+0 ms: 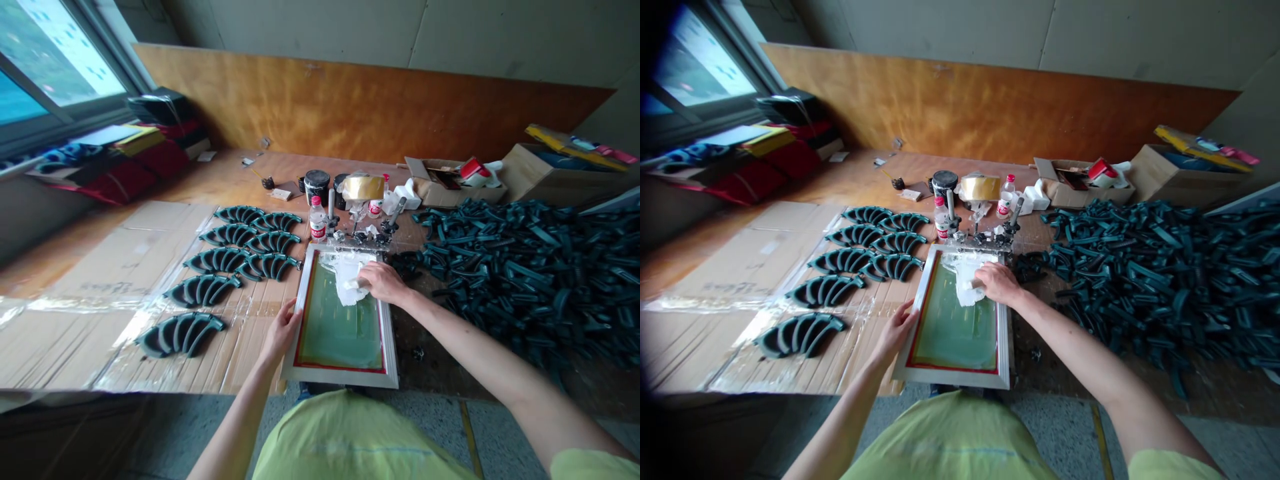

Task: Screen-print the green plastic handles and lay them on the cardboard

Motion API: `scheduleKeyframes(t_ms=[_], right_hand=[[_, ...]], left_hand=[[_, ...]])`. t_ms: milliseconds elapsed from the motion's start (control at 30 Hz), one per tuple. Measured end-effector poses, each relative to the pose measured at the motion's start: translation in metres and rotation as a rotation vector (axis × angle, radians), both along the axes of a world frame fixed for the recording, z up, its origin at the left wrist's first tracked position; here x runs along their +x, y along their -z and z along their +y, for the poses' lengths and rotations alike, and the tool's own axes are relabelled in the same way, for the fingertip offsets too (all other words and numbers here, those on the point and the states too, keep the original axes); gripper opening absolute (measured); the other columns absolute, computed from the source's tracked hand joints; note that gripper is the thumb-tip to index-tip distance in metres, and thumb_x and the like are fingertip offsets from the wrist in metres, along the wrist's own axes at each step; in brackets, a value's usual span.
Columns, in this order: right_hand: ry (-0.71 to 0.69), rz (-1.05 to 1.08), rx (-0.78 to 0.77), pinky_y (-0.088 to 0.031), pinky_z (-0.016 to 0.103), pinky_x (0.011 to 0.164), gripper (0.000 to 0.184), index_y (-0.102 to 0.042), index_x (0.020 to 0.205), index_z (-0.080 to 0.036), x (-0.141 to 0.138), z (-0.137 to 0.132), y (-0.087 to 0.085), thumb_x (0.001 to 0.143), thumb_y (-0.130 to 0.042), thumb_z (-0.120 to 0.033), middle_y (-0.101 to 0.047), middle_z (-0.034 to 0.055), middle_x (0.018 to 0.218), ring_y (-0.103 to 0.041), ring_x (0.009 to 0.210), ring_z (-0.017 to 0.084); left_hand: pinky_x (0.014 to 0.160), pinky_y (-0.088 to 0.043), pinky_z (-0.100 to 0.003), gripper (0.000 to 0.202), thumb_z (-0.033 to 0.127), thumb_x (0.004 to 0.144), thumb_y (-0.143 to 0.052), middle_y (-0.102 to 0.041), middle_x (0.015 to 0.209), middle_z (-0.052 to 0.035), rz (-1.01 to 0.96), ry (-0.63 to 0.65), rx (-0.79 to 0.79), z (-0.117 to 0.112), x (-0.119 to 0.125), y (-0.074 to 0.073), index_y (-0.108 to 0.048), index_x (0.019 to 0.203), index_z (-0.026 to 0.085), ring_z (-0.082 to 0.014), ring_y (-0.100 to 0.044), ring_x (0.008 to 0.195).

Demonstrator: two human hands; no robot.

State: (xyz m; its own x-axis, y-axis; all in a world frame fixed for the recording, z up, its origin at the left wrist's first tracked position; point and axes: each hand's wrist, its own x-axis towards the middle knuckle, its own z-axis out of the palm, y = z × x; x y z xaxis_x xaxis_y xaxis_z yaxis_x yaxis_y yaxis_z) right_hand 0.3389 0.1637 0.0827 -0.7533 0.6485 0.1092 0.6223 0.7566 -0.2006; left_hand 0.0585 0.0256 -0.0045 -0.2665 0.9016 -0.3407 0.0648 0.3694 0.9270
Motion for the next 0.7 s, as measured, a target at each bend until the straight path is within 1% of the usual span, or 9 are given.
scheduleKeyframes(t_ms=[67, 167, 233, 300, 367, 433, 500, 600, 700], right_hand=[[0.048, 0.054, 0.068, -0.040, 0.032, 0.083, 0.021, -0.068, 0.088, -0.017, -0.003, -0.009, 0.013, 0.082, -0.052, -0.004, -0.067, 0.0088, 0.089, -0.056, 0.094, 0.023], [-0.022, 0.086, 0.076, -0.041, 0.033, 0.087, 0.025, -0.068, 0.094, -0.016, 0.003, -0.025, 0.025, 0.084, -0.050, -0.002, -0.067, 0.0100, 0.094, -0.056, 0.097, 0.023], [-0.046, 0.094, 0.044, -0.043, 0.032, 0.085, 0.022, -0.069, 0.096, -0.018, 0.008, -0.026, 0.021, 0.086, -0.053, -0.007, -0.068, 0.0076, 0.092, -0.057, 0.093, 0.022], [0.008, 0.127, 0.018, -0.044, 0.032, 0.083, 0.020, -0.069, 0.103, -0.021, 0.005, -0.013, 0.009, 0.087, -0.059, -0.014, -0.069, 0.0054, 0.095, -0.059, 0.092, 0.021], [0.118, 0.165, 0.006, -0.045, 0.032, 0.084, 0.034, -0.064, 0.120, -0.025, -0.005, 0.010, -0.005, 0.086, -0.065, -0.020, -0.069, 0.0038, 0.103, -0.060, 0.094, 0.021], [0.232, 0.155, -0.006, -0.046, 0.032, 0.084, 0.054, -0.054, 0.135, -0.029, -0.015, 0.035, -0.019, 0.084, -0.069, -0.021, -0.068, 0.0038, 0.108, -0.061, 0.096, 0.021], [0.323, 0.125, 0.001, -0.047, 0.032, 0.082, 0.061, -0.049, 0.140, -0.029, -0.017, 0.057, -0.029, 0.082, -0.071, -0.023, -0.067, 0.0055, 0.109, -0.061, 0.095, 0.022], [0.454, 0.208, 0.076, -0.046, 0.034, 0.082, 0.051, -0.053, 0.136, -0.023, 0.006, 0.076, -0.037, 0.087, -0.066, -0.028, -0.066, 0.0084, 0.112, -0.061, 0.095, 0.023], [0.626, 0.299, 0.076, -0.046, 0.033, 0.079, 0.030, -0.062, 0.119, -0.018, 0.042, 0.074, -0.024, 0.092, -0.054, -0.028, -0.070, 0.0072, 0.098, -0.062, 0.089, 0.022]], left_hand=[[0.057, -0.047, -0.025, 0.074, 0.065, 0.074, -0.061, -0.066, 0.073, 0.0003, -0.014, 0.005, -0.001, 0.000, 0.000, -0.001, -0.054, 0.131, 0.018, -0.0166, -0.063, 0.064], [0.057, -0.047, -0.025, 0.074, 0.064, 0.074, -0.062, -0.067, 0.074, -0.0003, -0.023, 0.007, -0.011, 0.000, 0.000, -0.003, -0.054, 0.131, 0.018, -0.0170, -0.063, 0.064], [0.056, -0.047, -0.025, 0.073, 0.063, 0.074, -0.063, -0.067, 0.074, -0.0004, -0.035, -0.003, -0.021, 0.000, 0.002, -0.008, -0.054, 0.131, 0.018, -0.0169, -0.063, 0.063], [0.054, -0.047, -0.025, 0.074, 0.062, 0.073, -0.064, -0.067, 0.072, -0.0002, -0.055, -0.005, -0.025, -0.001, 0.003, -0.017, -0.054, 0.131, 0.018, -0.0166, -0.062, 0.062], [0.053, -0.047, -0.025, 0.075, 0.060, 0.072, -0.067, -0.066, 0.071, 0.0003, -0.090, 0.001, -0.030, -0.001, 0.004, -0.032, -0.052, 0.133, 0.018, -0.0168, -0.062, 0.060], [0.054, -0.048, -0.026, 0.080, 0.059, 0.070, -0.070, -0.068, 0.073, 0.0004, -0.142, 0.016, -0.043, -0.001, 0.003, -0.053, -0.048, 0.137, 0.022, -0.0179, -0.063, 0.062], [0.056, -0.050, -0.027, 0.077, 0.059, 0.069, -0.071, -0.070, 0.079, -0.0011, -0.169, 0.027, -0.039, 0.001, -0.002, -0.076, -0.052, 0.135, 0.023, -0.0196, -0.065, 0.067], [0.060, -0.051, -0.026, 0.057, 0.064, 0.075, -0.063, -0.072, 0.088, -0.0042, -0.131, 0.024, 0.037, 0.013, -0.009, -0.110, -0.068, 0.111, 0.020, -0.0202, -0.066, 0.075], [0.059, -0.050, -0.025, 0.056, 0.068, 0.083, -0.049, -0.071, 0.089, -0.0045, -0.200, -0.009, 0.185, 0.038, -0.010, -0.139, -0.070, 0.102, 0.019, -0.0170, -0.065, 0.071]])
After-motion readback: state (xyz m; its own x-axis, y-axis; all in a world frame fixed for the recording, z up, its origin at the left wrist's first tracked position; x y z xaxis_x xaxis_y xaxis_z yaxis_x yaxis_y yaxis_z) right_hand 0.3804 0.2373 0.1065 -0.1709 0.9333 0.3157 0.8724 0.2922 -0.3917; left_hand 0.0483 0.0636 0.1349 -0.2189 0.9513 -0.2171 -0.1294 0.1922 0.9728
